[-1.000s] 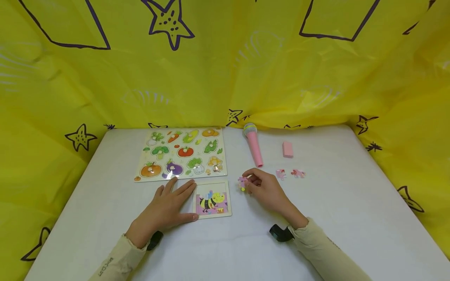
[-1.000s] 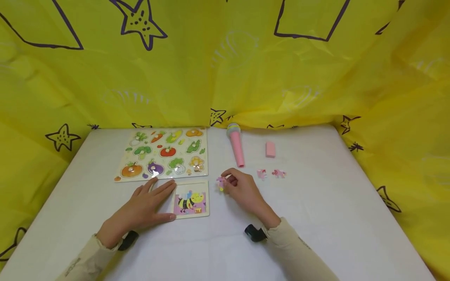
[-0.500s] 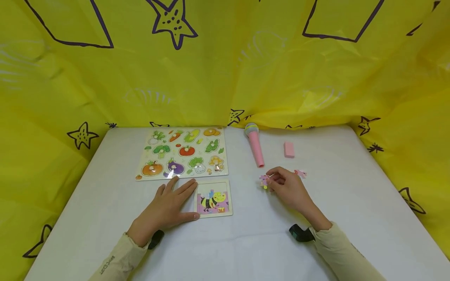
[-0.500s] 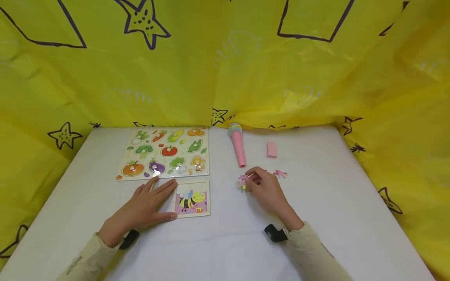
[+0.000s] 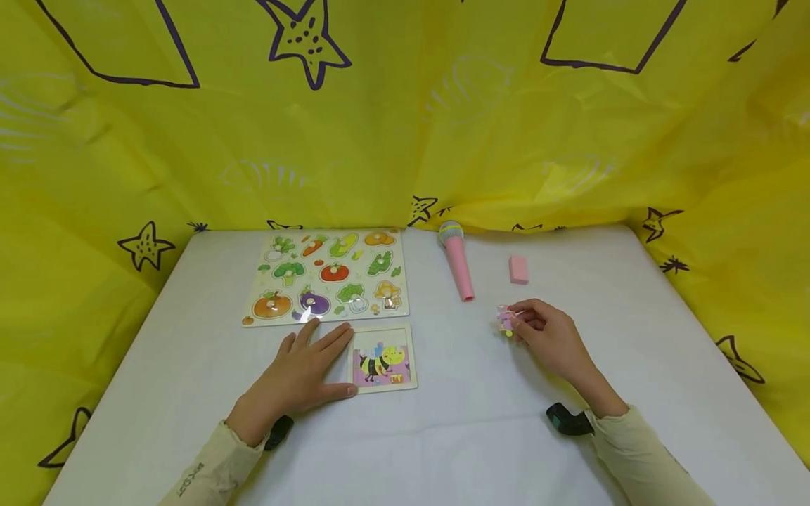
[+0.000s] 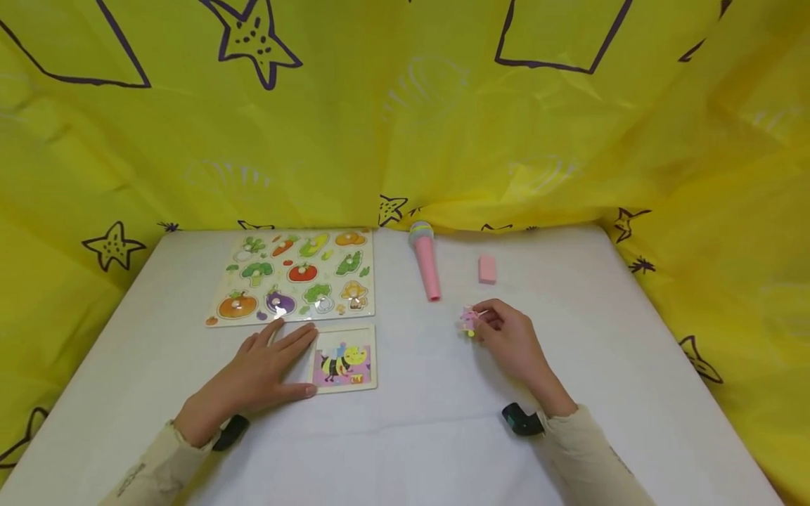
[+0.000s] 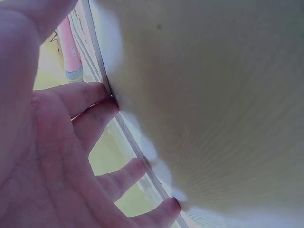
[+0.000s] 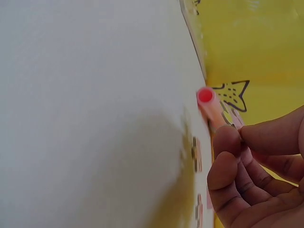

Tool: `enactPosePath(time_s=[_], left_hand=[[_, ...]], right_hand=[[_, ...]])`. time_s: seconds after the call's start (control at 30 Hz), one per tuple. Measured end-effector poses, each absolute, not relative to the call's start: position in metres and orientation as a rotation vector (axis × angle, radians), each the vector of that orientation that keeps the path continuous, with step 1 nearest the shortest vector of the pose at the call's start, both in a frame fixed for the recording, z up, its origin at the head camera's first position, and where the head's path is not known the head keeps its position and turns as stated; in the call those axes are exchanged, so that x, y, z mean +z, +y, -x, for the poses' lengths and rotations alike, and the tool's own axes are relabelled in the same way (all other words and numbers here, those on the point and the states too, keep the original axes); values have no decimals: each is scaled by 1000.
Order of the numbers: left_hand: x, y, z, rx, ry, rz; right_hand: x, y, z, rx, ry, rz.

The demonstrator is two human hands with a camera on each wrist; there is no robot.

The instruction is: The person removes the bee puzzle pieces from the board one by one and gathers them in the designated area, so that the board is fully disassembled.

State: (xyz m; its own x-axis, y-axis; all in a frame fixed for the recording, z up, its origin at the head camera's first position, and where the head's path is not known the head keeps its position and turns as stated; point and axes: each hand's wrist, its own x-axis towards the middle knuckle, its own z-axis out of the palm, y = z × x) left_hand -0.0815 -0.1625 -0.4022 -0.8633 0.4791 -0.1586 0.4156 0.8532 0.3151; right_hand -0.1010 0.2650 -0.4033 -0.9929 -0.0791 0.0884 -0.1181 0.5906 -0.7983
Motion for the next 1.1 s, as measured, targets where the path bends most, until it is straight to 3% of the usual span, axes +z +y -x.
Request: enactPosePath(time_s=[1.1], left_hand=[[-407, -165, 82, 415, 2808, -693]], right_hand=[[-405, 341, 115, 1120, -2803, 31]])
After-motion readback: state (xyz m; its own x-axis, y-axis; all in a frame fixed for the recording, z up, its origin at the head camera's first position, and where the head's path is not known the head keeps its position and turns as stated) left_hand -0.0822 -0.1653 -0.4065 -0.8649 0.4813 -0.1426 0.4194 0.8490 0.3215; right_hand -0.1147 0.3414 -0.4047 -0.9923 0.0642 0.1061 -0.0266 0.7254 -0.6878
